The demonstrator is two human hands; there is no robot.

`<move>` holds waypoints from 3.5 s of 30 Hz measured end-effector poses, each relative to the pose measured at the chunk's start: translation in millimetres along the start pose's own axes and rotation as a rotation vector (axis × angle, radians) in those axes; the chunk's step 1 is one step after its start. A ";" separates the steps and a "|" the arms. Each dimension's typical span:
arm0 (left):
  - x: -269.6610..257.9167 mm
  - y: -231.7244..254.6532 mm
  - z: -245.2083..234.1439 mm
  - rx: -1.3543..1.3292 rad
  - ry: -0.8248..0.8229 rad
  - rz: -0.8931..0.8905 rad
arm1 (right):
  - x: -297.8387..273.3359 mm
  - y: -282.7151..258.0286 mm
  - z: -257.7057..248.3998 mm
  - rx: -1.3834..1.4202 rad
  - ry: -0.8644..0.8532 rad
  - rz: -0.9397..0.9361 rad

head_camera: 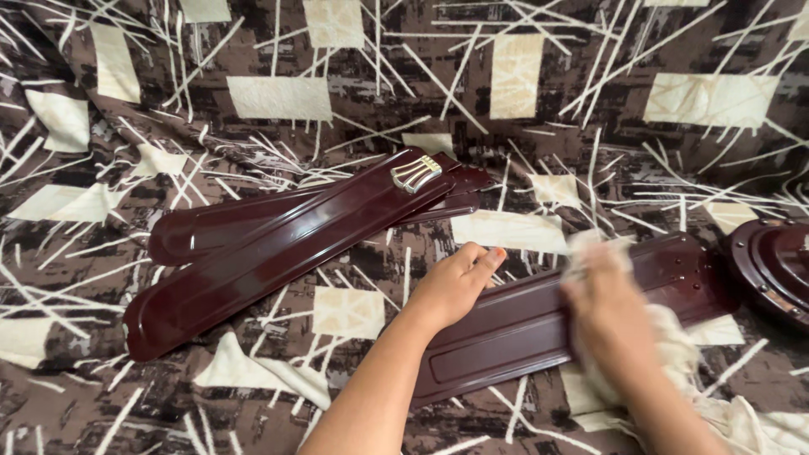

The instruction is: The person wipes the surfaces of maroon-colored wooden furniture parts with a cloth. They handle several long pieces and a round part, cleaning them one at a time on a patterned fabric surface.

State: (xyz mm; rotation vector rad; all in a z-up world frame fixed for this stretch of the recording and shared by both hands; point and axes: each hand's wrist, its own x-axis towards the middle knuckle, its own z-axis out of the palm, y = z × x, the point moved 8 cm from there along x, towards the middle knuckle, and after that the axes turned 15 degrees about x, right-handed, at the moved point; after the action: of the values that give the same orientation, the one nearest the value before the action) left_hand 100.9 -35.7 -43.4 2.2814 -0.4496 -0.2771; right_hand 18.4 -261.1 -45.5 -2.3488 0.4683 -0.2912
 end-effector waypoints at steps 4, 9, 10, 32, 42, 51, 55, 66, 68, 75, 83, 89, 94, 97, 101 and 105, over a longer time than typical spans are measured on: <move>-5.0 10.3 -42.1 0.073 0.365 0.186 | -77.2 -54.2 57.5 -0.034 -0.498 -0.098; -22.7 1.0 -64.3 0.207 0.276 -0.019 | -127.9 -105.4 68.8 -0.142 -0.457 -0.938; -26.8 1.8 -64.8 0.329 0.197 -0.068 | -118.3 -100.8 61.3 -0.217 -0.348 -0.945; -21.2 11.3 -22.4 0.372 0.033 0.065 | 39.4 73.0 -63.7 -0.206 0.352 -0.468; -13.9 2.6 -26.6 0.319 0.008 -0.064 | -101.9 -98.7 50.0 0.057 -0.317 -1.031; -15.7 8.7 -23.6 0.300 0.026 -0.008 | -42.2 -41.3 7.5 -0.390 -0.396 -0.642; -13.1 6.6 -22.3 0.279 0.028 -0.016 | -2.3 33.2 -33.3 -0.763 -0.413 -0.198; 2.5 -11.5 -15.5 0.105 -0.108 0.108 | -114.2 -70.7 59.9 -0.470 -0.589 -0.654; 5.4 -14.1 -16.8 0.067 -0.090 0.140 | -129.5 -100.1 72.0 -0.407 -0.595 -0.775; 11.2 -21.5 -16.0 -0.181 -0.166 0.124 | -149.8 -162.5 98.5 -0.016 -0.537 -1.006; 9.9 -27.2 -17.2 -0.469 -0.283 -0.031 | -105.3 -165.3 106.8 -0.055 -0.392 -0.963; 16.3 -33.1 -16.0 -0.449 -0.284 0.053 | -61.8 -130.3 84.6 -0.090 -0.194 -0.790; 20.4 -33.7 -14.4 -0.457 -0.210 0.100 | -24.3 -76.3 15.7 -0.089 0.236 -0.722; 19.7 -26.7 -17.4 -0.347 -0.136 0.109 | -8.4 -55.2 4.5 0.014 0.295 -0.542; 9.1 -15.5 -16.8 0.125 -0.029 -0.021 | -32.0 -88.3 33.5 0.114 0.098 -0.787; -12.6 13.8 -21.0 0.256 0.118 0.049 | -70.6 -109.9 71.6 0.085 -0.289 -0.828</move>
State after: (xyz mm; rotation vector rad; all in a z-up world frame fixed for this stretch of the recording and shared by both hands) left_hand 93.2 -25.6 -18.4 2.5156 -0.5026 -0.0617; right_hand 5.6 -113.9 -26.7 -2.3333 -0.6641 -0.3255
